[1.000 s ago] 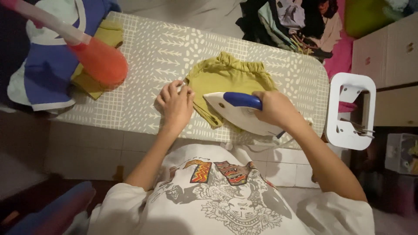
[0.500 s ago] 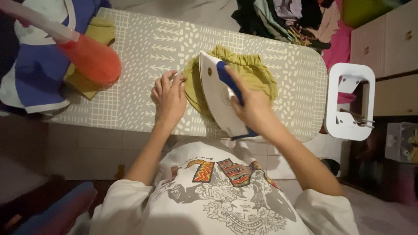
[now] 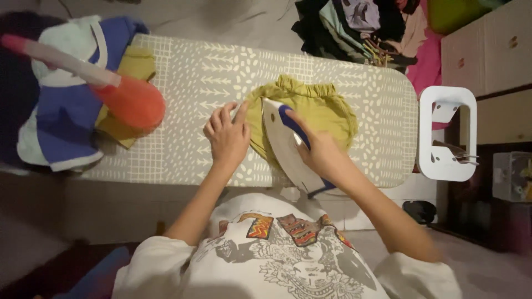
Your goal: Ironing and folding small pieces of clothing on an ironing board.
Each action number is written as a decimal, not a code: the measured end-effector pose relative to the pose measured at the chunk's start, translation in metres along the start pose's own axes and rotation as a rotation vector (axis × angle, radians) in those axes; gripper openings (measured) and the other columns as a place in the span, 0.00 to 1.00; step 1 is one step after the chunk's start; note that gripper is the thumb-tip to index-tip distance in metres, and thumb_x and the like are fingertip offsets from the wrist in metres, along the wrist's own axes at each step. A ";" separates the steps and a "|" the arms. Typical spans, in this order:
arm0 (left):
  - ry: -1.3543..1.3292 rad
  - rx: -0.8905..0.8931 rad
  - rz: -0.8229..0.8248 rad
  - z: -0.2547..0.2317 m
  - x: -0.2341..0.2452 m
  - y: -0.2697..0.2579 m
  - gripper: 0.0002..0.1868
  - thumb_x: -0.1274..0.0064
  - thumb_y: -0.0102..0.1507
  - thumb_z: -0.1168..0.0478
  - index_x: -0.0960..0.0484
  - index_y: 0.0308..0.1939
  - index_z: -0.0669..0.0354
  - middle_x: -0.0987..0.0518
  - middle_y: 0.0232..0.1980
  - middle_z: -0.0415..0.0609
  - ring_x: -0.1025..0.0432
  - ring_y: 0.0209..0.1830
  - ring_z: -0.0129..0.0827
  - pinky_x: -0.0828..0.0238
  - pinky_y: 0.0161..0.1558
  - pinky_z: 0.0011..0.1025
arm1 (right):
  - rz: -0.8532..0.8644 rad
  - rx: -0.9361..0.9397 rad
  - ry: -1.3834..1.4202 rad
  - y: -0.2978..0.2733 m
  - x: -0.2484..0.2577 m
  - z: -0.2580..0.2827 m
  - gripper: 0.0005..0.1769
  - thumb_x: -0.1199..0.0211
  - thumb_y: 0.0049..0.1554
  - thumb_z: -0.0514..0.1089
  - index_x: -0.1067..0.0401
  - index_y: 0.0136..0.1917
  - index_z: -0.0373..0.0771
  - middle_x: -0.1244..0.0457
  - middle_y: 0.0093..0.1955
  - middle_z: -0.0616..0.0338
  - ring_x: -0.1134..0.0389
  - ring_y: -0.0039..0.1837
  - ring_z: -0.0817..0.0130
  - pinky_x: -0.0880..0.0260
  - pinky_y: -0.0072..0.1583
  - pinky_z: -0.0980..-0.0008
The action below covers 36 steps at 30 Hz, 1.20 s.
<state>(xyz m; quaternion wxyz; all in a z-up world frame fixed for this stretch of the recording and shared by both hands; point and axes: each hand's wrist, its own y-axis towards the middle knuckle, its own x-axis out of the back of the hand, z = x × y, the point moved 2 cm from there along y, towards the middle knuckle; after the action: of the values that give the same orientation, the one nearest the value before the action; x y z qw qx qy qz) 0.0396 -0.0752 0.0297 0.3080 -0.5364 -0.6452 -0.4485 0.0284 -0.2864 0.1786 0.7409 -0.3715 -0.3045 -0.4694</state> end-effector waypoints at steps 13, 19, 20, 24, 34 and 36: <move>-0.048 0.013 0.002 0.000 0.003 0.008 0.34 0.46 0.64 0.56 0.35 0.75 0.51 0.32 0.67 0.51 0.41 0.69 0.48 0.49 0.66 0.54 | -0.026 0.049 -0.020 0.000 0.009 -0.012 0.45 0.41 0.53 0.33 0.46 0.79 0.61 0.31 0.42 0.39 0.28 0.40 0.43 0.29 0.45 0.50; -0.221 0.075 0.039 0.004 0.007 0.016 0.35 0.46 0.65 0.53 0.39 0.74 0.56 0.35 0.70 0.56 0.44 0.70 0.55 0.52 0.67 0.57 | 0.144 -0.087 -0.107 -0.054 0.026 -0.046 0.48 0.37 0.52 0.36 0.49 0.80 0.65 0.31 0.40 0.40 0.27 0.40 0.45 0.30 0.45 0.50; -0.222 0.075 0.038 -0.008 0.013 0.020 0.35 0.46 0.65 0.53 0.39 0.74 0.56 0.35 0.70 0.56 0.44 0.70 0.55 0.52 0.67 0.57 | 0.144 -0.087 -0.109 -0.057 0.029 -0.051 0.48 0.37 0.52 0.36 0.49 0.80 0.65 0.31 0.40 0.40 0.27 0.40 0.45 0.30 0.45 0.50; -0.405 -0.080 0.047 -0.059 -0.001 0.027 0.31 0.53 0.65 0.56 0.37 0.74 0.51 0.39 0.75 0.57 0.45 0.76 0.49 0.49 0.73 0.46 | 0.016 -0.152 -0.002 -0.055 0.037 -0.072 0.49 0.37 0.50 0.35 0.48 0.79 0.65 0.30 0.43 0.42 0.25 0.36 0.48 0.28 0.42 0.52; 0.080 -0.322 0.218 -0.097 -0.095 0.035 0.40 0.61 0.69 0.46 0.53 0.80 0.62 0.60 0.85 0.50 0.63 0.84 0.46 0.70 0.77 0.58 | -0.185 0.037 -0.030 -0.051 0.035 -0.096 0.47 0.37 0.50 0.33 0.45 0.79 0.59 0.32 0.39 0.36 0.28 0.41 0.39 0.30 0.44 0.46; 0.079 -0.319 0.215 -0.099 -0.091 0.030 0.40 0.61 0.70 0.46 0.53 0.81 0.61 0.59 0.85 0.49 0.63 0.85 0.45 0.70 0.78 0.58 | -0.171 -0.037 -0.068 -0.046 0.034 -0.090 0.47 0.38 0.51 0.33 0.46 0.80 0.60 0.33 0.38 0.35 0.29 0.41 0.38 0.31 0.44 0.45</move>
<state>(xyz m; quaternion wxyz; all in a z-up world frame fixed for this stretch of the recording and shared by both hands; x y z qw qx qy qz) 0.0815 -0.2023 -0.0023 0.2904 -0.6259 -0.4926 -0.5303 0.0077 -0.3906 0.1694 0.6803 -0.3736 -0.3513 -0.5237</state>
